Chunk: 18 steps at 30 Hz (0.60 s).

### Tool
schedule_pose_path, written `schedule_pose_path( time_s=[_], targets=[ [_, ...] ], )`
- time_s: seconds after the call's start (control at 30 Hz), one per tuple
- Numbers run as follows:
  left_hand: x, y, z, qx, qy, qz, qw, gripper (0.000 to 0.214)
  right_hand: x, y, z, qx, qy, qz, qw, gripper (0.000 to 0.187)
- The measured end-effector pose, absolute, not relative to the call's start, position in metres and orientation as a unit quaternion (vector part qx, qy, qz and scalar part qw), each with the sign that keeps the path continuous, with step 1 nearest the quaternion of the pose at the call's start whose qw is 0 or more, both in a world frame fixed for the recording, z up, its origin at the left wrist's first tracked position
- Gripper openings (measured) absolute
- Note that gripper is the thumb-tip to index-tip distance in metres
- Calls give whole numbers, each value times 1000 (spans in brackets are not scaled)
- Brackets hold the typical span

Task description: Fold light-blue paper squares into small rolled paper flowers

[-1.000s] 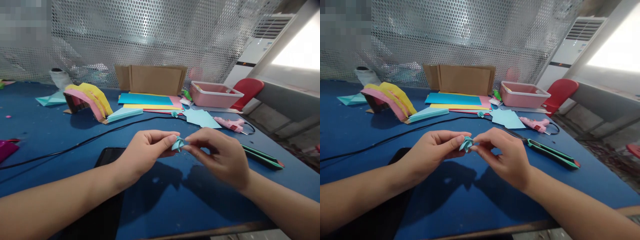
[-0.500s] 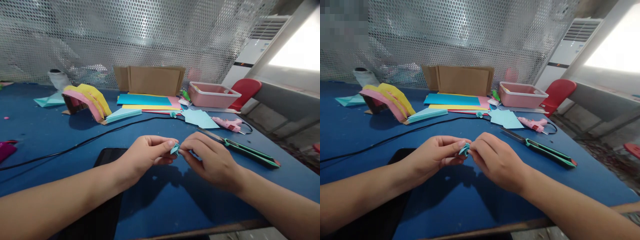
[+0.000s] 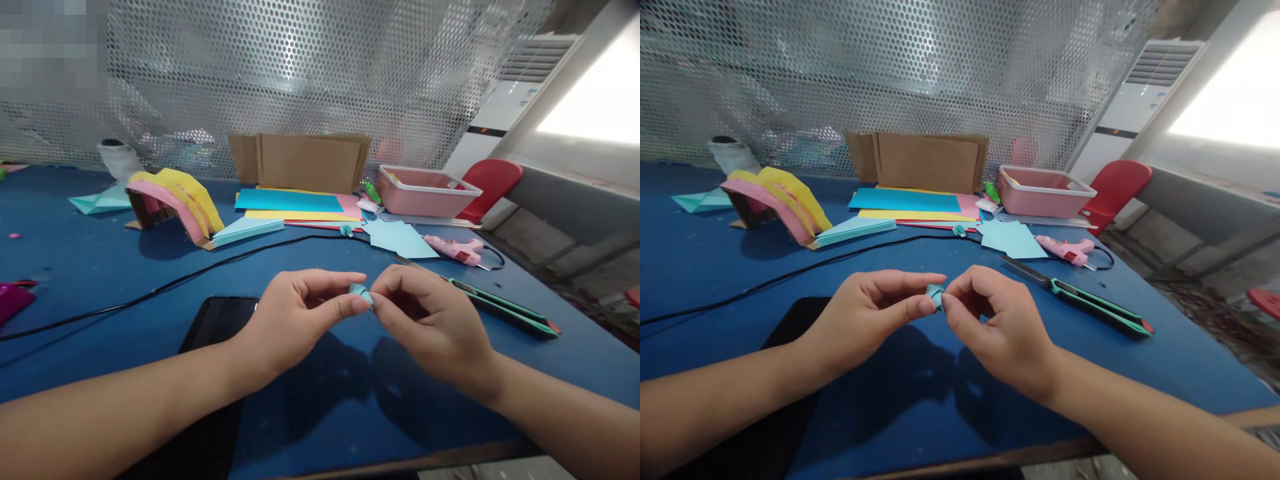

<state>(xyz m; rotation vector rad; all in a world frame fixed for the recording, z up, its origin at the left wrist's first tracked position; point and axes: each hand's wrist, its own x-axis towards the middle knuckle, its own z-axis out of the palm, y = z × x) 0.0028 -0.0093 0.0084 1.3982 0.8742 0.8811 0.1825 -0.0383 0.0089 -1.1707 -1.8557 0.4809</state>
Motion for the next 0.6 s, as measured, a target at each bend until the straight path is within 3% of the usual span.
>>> schedule_pose_path(
  time_s=[0.17, 0.4, 0.6],
  targets=[
    [3, -5, 9, 592, 375, 371, 609, 26, 183, -32, 4, -487, -686, 321, 434, 19],
    [2, 2, 5, 538, 362, 425, 631, 31, 183, -20, -4, -445, -564, 540, 437, 38],
    [3, -3, 1, 602, 341, 419, 588, 30, 182, -22, -3, -427, -561, 590, 394, 41]
  ],
)
